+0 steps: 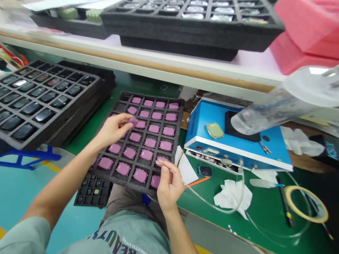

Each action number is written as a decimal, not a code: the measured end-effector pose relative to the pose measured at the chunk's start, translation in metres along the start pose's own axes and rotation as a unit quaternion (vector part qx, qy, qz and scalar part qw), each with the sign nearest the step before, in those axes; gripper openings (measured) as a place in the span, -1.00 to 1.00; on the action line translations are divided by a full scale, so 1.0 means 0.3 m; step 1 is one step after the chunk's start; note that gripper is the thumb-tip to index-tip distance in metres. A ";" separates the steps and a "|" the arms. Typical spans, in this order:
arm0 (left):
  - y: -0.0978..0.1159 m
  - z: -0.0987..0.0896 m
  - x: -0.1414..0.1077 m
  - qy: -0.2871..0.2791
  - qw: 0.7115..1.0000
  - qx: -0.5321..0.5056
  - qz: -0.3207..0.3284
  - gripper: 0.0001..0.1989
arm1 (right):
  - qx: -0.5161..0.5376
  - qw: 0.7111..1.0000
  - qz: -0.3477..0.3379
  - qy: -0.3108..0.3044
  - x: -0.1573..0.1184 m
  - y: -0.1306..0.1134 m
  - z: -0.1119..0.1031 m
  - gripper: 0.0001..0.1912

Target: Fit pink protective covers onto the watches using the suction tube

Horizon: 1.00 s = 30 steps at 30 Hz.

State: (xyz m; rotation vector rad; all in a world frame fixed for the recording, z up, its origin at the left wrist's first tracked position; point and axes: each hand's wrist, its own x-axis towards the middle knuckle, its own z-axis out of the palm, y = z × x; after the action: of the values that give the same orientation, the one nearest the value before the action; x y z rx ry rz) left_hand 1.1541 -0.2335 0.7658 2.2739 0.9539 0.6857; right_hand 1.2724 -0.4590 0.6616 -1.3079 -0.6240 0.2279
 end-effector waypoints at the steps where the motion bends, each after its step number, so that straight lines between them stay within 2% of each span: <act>1: 0.047 0.040 -0.066 -0.002 0.997 -0.074 -0.018 -0.70 | -0.005 1.000 -0.006 -0.003 0.002 0.000 0.000 -0.86; 3: 0.123 0.121 -0.181 -0.003 0.979 -0.188 -0.074 -0.70 | -0.010 1.000 -0.022 -0.008 0.007 -0.002 0.001 -0.85; 5: 0.165 0.199 -0.260 0.006 0.957 -0.262 -0.123 -0.71 | -0.007 0.999 -0.044 -0.011 0.012 -0.005 0.002 -0.83; 8: 0.176 0.290 -0.310 0.012 0.928 -0.332 -0.170 -0.69 | 0.002 0.997 -0.070 -0.021 0.019 -0.008 0.002 -0.82; 10: 0.166 0.325 -0.317 0.014 0.916 -0.355 -0.184 -0.66 | 0.005 0.997 -0.074 -0.024 0.021 -0.007 0.002 -0.82; 14: 0.150 0.339 -0.315 0.054 0.900 -0.397 -0.172 -0.66 | 0.009 0.997 -0.067 -0.022 0.020 -0.005 0.000 -0.82; 17: 0.150 0.332 -0.314 0.086 0.892 -0.418 -0.148 -0.55 | 0.014 0.998 -0.064 -0.027 0.018 -0.005 0.000 -0.82; 21: 0.160 0.328 -0.320 0.069 0.910 -0.381 -0.147 -0.62 | -0.002 0.997 -0.065 -0.027 0.016 -0.006 0.000 -0.84; 25: 0.166 0.329 -0.330 0.066 0.911 -0.373 -0.166 -0.64 | -0.004 0.998 -0.067 -0.020 0.014 0.000 -0.001 -0.85; 30: 0.169 0.333 -0.339 0.074 0.916 -0.362 -0.159 -0.64 | 0.003 0.998 -0.058 -0.017 0.013 0.008 -0.002 -0.86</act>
State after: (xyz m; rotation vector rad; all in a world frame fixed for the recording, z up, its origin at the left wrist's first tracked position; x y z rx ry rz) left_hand 1.1793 -0.3703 0.7059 1.3990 0.9109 0.8903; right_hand 1.2765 -0.4569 0.6605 -1.2595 -0.7253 0.1585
